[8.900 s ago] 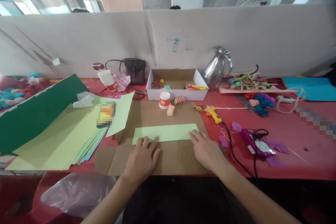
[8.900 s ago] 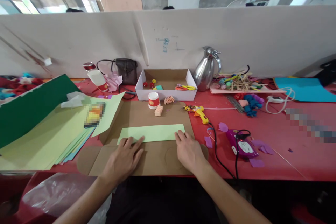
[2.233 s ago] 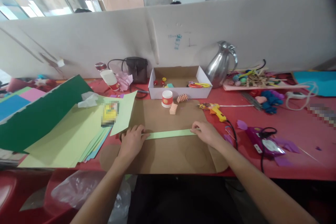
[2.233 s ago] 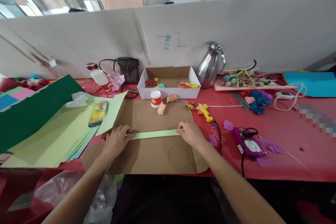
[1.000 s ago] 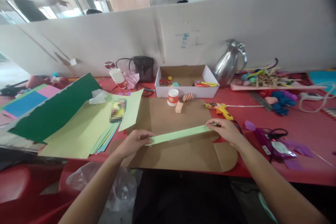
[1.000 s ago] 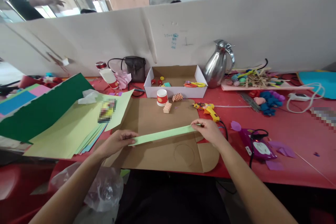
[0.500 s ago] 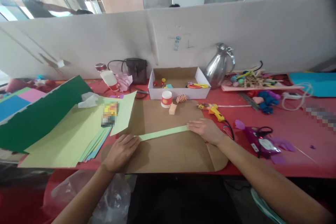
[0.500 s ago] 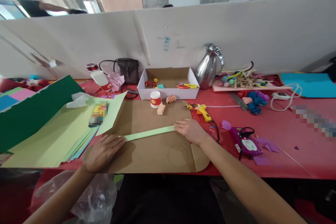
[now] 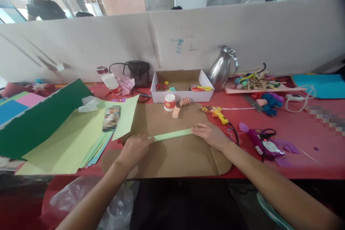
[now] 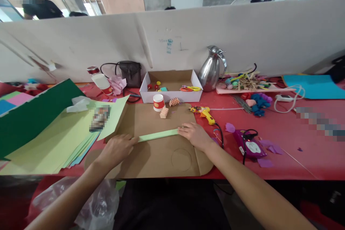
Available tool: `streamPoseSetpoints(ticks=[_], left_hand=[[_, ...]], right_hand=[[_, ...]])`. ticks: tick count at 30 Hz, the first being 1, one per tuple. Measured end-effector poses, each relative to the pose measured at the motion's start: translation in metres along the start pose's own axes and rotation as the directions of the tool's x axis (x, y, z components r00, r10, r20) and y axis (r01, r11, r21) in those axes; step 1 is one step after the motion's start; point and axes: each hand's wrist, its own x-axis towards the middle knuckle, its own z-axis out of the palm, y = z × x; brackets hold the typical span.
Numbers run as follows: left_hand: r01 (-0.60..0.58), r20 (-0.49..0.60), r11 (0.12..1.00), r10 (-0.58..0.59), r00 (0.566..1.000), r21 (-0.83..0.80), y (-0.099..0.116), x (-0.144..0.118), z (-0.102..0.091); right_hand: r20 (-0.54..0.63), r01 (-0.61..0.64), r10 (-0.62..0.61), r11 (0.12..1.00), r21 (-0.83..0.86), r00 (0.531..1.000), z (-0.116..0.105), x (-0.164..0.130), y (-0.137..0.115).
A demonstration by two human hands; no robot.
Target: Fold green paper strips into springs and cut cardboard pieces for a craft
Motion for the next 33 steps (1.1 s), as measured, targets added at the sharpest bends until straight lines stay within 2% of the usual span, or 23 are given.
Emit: streamPoseSetpoints(ticks=[2, 4, 6, 8, 10, 12, 17, 23, 26, 28, 29, 30, 31, 32, 33], left_hand=[[-0.085, -0.032, 0.992, 0.083, 0.996, -0.089, 0.006, 0.028, -0.005], [-0.143, -0.076, 0.952, 0.127, 0.989, -0.271, 0.016, 0.057, -0.004], [-0.181, -0.127, 0.865, 0.137, 0.982, -0.467, 0.025, 0.079, 0.005], [-0.258, -0.16, 0.79, 0.203, 0.966, -0.556, 0.032, 0.09, 0.018], [-0.3, -0.188, 0.768, 0.234, 0.954, -0.565, 0.034, 0.09, 0.032], [-0.339, -0.217, 0.783, 0.263, 0.94, -0.521, 0.034, 0.086, 0.041], [-0.441, -0.27, 0.829, 0.362, 0.892, -0.344, 0.034, 0.08, 0.038], [-0.386, -0.241, 0.875, 0.324, 0.915, -0.293, 0.042, 0.084, 0.022], [-0.344, -0.185, 0.859, 0.294, 0.938, -0.379, 0.05, 0.09, 0.022], [-0.285, -0.183, 0.838, 0.223, 0.957, -0.466, 0.055, 0.094, 0.027], [-0.262, -0.198, 0.821, 0.184, 0.963, -0.507, 0.056, 0.095, 0.03], [-0.252, -0.217, 0.802, 0.155, 0.964, -0.542, 0.057, 0.096, 0.032], [-0.251, -0.235, 0.781, 0.137, 0.962, -0.572, 0.058, 0.097, 0.034], [-0.252, -0.246, 0.761, 0.124, 0.961, -0.598, 0.058, 0.097, 0.036], [-0.251, -0.25, 0.743, 0.115, 0.961, -0.62, 0.058, 0.098, 0.036]], right_hand=[[0.005, 0.006, -0.006, 1.0, -0.007, 1.0, 0.002, -0.001, 0.001], [0.008, 0.011, -0.011, 1.0, -0.025, 1.0, 0.004, -0.001, 0.002], [0.002, 0.008, -0.008, 0.999, -0.036, 1.0, 0.006, -0.002, 0.002], [-0.012, 0.001, -0.002, 1.0, -0.029, 1.0, 0.008, -0.002, 0.003], [-0.028, -0.009, 0.008, 1.0, -0.013, 1.0, 0.01, -0.001, 0.003], [-0.046, -0.028, 0.028, 1.0, 0.006, 0.999, 0.009, -0.001, 0.003], [0.004, -0.118, 0.118, 0.993, 0.013, 0.993, -0.002, -0.005, -0.001], [0.037, -0.179, 0.181, 0.983, -0.047, 0.983, -0.007, -0.017, -0.012], [0.034, -0.197, 0.199, 0.979, -0.045, 0.979, -0.007, -0.017, -0.018], [0.036, -0.208, 0.208, 0.978, -0.011, 0.978, -0.012, -0.015, -0.016], [0.025, -0.265, 0.265, 0.964, 0.017, 0.964, -0.016, -0.014, -0.012], [0.004, -0.366, 0.366, 0.93, 0.047, 0.931, -0.021, -0.012, -0.004], [-0.017, -0.479, 0.482, 0.874, 0.079, 0.876, -0.026, -0.011, 0.006], [-0.046, -0.652, 0.66, 0.748, 0.121, 0.749, -0.031, -0.009, 0.018], [-0.06, -0.737, 0.747, 0.664, 0.124, 0.663, -0.034, -0.008, 0.032]])
